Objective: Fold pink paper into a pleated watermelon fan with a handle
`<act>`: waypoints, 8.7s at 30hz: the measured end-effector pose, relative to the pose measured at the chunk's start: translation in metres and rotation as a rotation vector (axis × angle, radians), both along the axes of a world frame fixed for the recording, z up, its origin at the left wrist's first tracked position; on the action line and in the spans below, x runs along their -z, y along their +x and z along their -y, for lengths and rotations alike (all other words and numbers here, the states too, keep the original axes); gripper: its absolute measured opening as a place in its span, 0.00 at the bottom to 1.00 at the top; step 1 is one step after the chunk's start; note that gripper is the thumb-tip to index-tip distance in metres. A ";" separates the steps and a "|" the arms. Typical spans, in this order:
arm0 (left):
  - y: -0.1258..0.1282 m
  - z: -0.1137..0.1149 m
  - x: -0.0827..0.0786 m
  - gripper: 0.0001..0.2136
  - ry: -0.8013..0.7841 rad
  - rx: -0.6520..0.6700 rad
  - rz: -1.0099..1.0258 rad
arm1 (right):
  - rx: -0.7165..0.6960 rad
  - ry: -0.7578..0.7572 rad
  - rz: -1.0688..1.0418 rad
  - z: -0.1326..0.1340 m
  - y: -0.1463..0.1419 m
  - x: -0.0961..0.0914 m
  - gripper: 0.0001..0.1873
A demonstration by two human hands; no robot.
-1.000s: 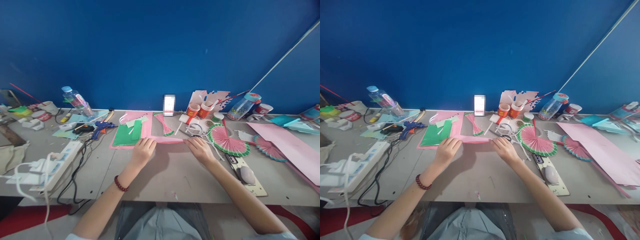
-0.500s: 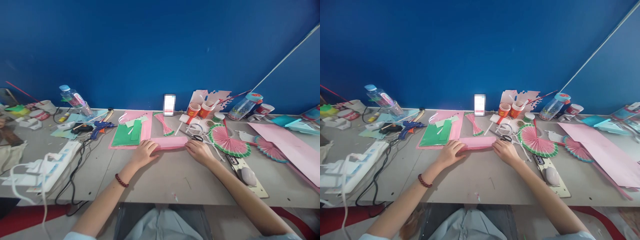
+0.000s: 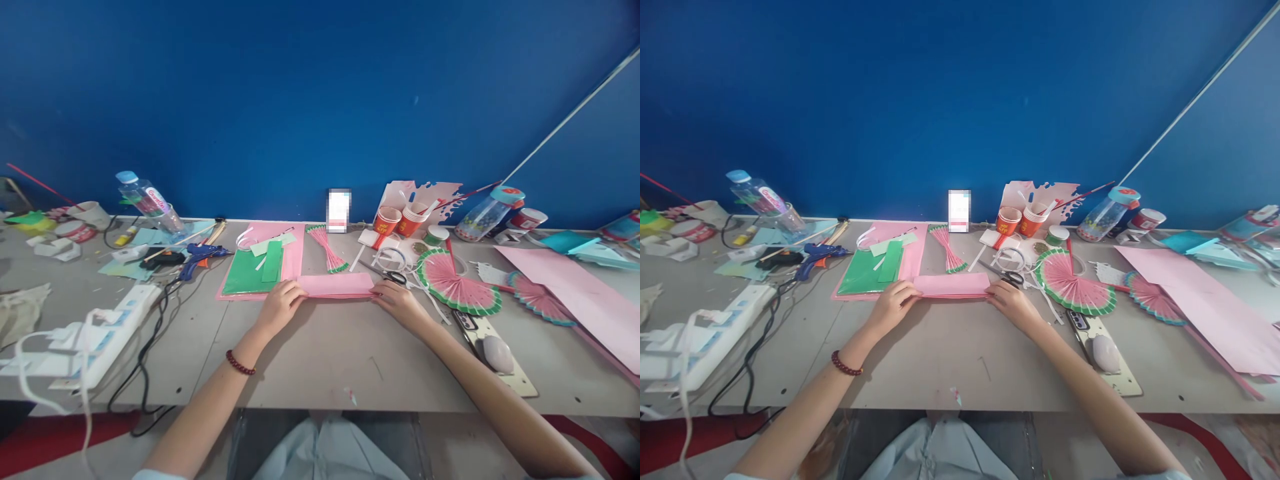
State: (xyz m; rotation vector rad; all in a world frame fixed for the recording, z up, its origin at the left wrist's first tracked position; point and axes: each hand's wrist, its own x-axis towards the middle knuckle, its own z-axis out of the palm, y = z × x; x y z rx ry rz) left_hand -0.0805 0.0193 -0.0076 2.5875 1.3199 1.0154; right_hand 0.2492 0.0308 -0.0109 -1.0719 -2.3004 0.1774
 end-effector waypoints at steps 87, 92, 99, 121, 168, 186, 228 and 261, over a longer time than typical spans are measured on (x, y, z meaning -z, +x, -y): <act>-0.004 -0.023 -0.058 0.08 -0.460 0.019 -0.122 | 0.268 -0.441 0.051 -0.021 -0.012 -0.024 0.09; -0.003 -0.023 -0.052 0.08 -0.544 -0.011 -0.113 | 0.255 -0.437 0.037 -0.019 -0.012 -0.023 0.09; 0.005 -0.021 -0.040 0.06 -0.504 0.001 -0.182 | 0.247 -0.415 0.026 -0.020 -0.012 -0.020 0.09; 0.008 -0.030 -0.032 0.09 -0.448 -0.080 -0.215 | 0.311 -0.466 0.081 -0.028 -0.015 -0.019 0.09; 0.009 -0.030 -0.026 0.09 -0.460 -0.082 -0.220 | 0.363 -0.536 0.052 -0.029 -0.009 -0.018 0.08; 0.009 -0.030 -0.019 0.08 -0.428 -0.059 -0.247 | 0.372 -0.375 0.183 -0.015 -0.016 -0.005 0.04; 0.018 -0.006 -0.023 0.10 -0.091 -0.048 -0.553 | 0.314 -0.249 0.265 0.002 -0.015 -0.017 0.10; 0.059 0.042 0.009 0.23 -0.148 -0.242 -0.406 | 0.365 0.019 0.694 0.047 -0.056 -0.001 0.26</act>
